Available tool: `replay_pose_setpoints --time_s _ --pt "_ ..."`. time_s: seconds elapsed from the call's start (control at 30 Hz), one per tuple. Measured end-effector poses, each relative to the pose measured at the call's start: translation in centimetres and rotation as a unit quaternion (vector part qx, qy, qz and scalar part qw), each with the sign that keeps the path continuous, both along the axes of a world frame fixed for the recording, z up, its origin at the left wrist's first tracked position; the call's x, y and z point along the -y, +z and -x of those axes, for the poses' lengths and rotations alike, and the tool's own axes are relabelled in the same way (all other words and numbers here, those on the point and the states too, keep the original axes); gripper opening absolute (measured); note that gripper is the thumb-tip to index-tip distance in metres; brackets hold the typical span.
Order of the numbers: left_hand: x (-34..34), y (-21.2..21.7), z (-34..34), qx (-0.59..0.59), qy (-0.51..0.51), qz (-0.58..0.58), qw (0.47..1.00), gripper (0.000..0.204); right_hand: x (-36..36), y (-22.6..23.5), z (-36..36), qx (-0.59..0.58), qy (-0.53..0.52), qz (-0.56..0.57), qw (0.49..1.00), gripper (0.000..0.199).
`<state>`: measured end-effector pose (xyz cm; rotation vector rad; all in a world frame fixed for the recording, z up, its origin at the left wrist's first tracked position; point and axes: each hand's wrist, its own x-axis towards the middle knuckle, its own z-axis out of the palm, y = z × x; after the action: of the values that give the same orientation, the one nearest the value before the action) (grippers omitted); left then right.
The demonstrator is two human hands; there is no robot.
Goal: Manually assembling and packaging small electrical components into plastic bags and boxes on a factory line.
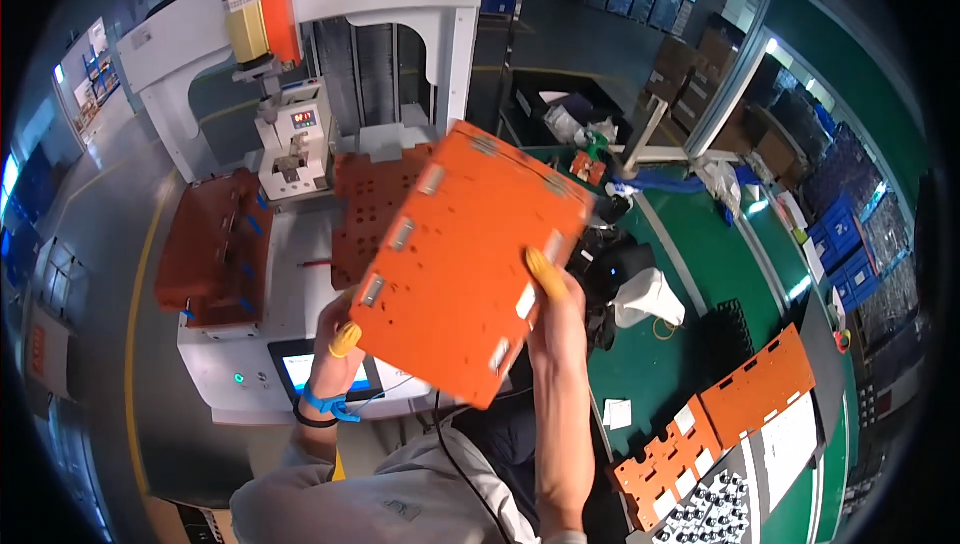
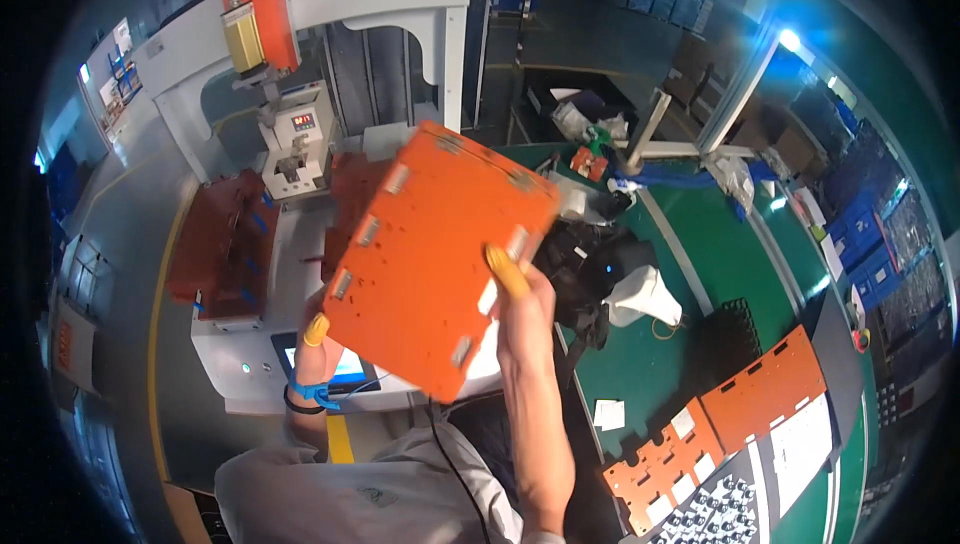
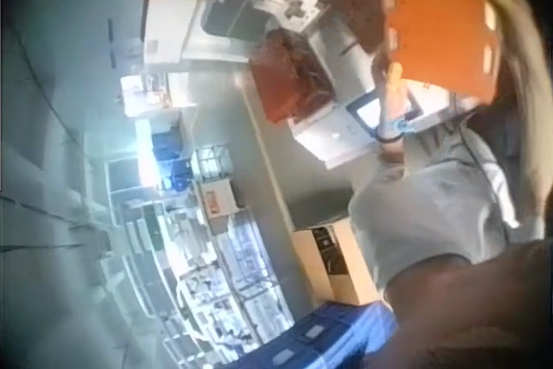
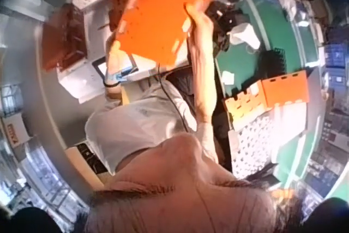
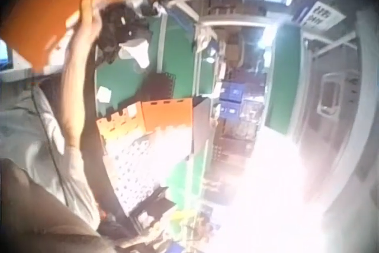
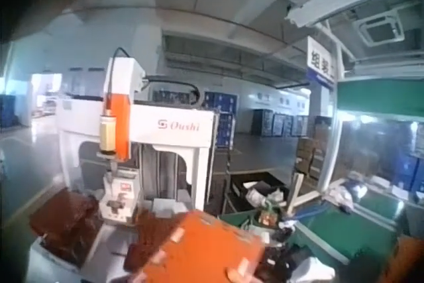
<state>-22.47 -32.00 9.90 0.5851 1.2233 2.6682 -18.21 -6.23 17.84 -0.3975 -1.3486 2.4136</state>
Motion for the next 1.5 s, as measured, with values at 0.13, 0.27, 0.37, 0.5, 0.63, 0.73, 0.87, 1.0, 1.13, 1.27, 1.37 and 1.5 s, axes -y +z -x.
replay_pose_setpoints --time_s 0.13,0.27,0.37,0.5,0.63,0.73,0.87,1.0,1.13,1.27,1.37,1.5 --pt "1.4 3.9 0.9 -0.036 0.008 0.108 0.994 0.056 1.0 3.2 9.1 0.022 0.185 0.132 0.974 0.035" --pt "1.5 3.4 2.7 -0.053 0.133 0.269 0.953 0.041 0.8 0.6 17.0 0.076 0.234 0.090 0.965 0.031" --pt "1.5 4.4 3.5 -0.096 0.246 0.344 0.901 0.039 1.3 0.4 19.0 0.102 0.249 0.057 0.961 0.027" --pt "1.2 4.6 5.6 -0.203 0.411 0.433 0.776 0.042 1.5 -0.2 20.9 0.104 0.289 0.075 0.949 0.027" --pt "-0.1 5.0 6.4 -0.143 0.404 0.426 0.797 0.046 0.7 -1.5 23.3 0.105 0.271 0.041 0.956 0.034" --pt "0.7 4.0 7.2 -0.170 0.430 0.472 0.751 0.046 1.8 -1.0 23.6 0.165 0.282 -0.020 0.945 0.034" --pt "1.2 2.9 8.2 -0.166 0.440 0.449 0.760 0.045 1.7 -1.1 23.9 0.136 0.266 0.010 0.954 0.028" --pt "0.3 3.0 8.0 -0.120 0.470 0.471 0.736 0.052 1.1 -1.6 23.5 0.110 0.170 -0.114 0.973 0.028" --pt "-0.3 3.3 9.0 -0.091 0.453 0.472 0.751 0.063 -1.8 -2.0 21.6 -0.016 -0.049 -0.115 0.992 0.026" --pt "1.3 1.9 8.0 -0.116 0.485 0.516 0.696 0.082 -1.4 2.0 13.6 -0.139 -0.042 0.032 0.989 0.037" --pt "2.1 0.7 6.9 -0.074 0.492 0.552 0.669 0.100 -0.9 4.0 7.4 -0.214 -0.056 0.026 0.975 0.028" --pt "1.2 -2.6 8.5 -0.120 0.484 0.555 0.666 0.097 -1.7 2.8 0.9 -0.266 -0.172 -0.032 0.948 0.028"
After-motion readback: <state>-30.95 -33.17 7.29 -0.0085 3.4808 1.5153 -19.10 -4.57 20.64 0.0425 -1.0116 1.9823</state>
